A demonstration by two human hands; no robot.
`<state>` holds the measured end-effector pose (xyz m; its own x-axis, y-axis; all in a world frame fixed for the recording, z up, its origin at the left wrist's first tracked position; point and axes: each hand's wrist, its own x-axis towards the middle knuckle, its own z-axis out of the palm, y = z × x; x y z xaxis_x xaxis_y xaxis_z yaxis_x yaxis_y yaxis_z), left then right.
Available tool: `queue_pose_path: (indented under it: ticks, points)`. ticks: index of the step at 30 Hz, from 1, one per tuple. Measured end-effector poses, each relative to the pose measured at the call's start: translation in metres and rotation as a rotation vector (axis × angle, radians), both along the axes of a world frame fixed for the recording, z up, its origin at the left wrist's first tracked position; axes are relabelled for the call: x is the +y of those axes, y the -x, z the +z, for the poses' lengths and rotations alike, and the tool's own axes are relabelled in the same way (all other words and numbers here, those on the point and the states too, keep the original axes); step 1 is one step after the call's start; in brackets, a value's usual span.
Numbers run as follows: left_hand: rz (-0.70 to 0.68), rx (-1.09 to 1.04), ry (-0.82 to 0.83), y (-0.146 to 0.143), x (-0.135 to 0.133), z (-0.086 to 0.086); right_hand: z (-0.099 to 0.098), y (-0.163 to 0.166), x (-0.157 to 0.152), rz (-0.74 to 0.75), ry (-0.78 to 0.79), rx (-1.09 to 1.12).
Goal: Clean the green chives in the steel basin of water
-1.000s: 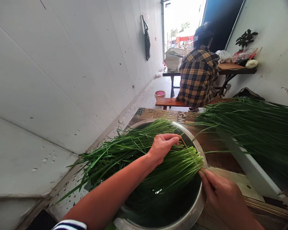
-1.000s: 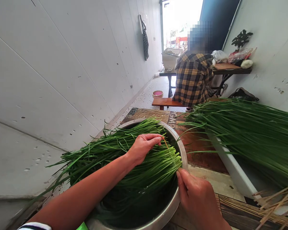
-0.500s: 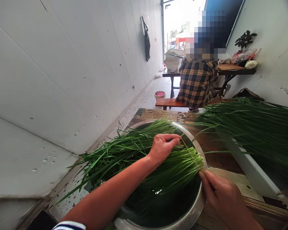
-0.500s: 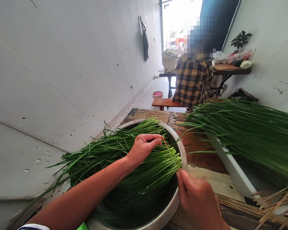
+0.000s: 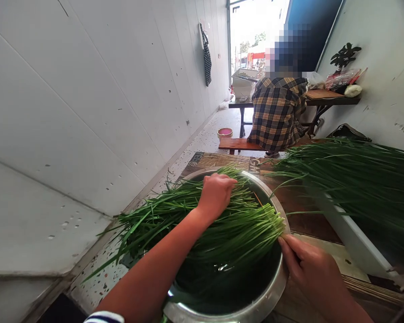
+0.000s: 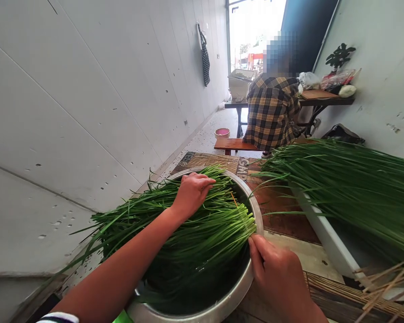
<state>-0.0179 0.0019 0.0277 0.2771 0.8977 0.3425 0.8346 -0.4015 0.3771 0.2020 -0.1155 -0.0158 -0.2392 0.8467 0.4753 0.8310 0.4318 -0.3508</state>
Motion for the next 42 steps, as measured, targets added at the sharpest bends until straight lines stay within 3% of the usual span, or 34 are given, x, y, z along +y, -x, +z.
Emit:
queue_pose_path:
  ticks: [6,12,22,28,36,42]
  points:
    - [0.100,0.257,-0.019,0.004,0.018,-0.025,0.004,0.002,0.001,0.027,-0.037,0.002]
    - [0.164,0.165,-0.063,0.008,0.021,-0.022,0.004,0.002,0.001,0.026,-0.035,0.018]
    - [0.096,0.162,-0.069,0.005,0.024,-0.031,0.001,0.001,0.000,0.006,0.004,0.008]
    - [-0.038,-0.066,-0.010,-0.008,0.012,-0.024,0.005,0.004,0.001,0.020,-0.020,0.036]
    - [-0.130,-0.428,0.200,-0.025,-0.011,0.001,-0.001,0.002,0.001,-0.002,0.009,0.046]
    - [-0.060,-0.760,0.450,-0.025,-0.009,-0.006,-0.004,0.002,0.000,-0.013,0.021,0.040]
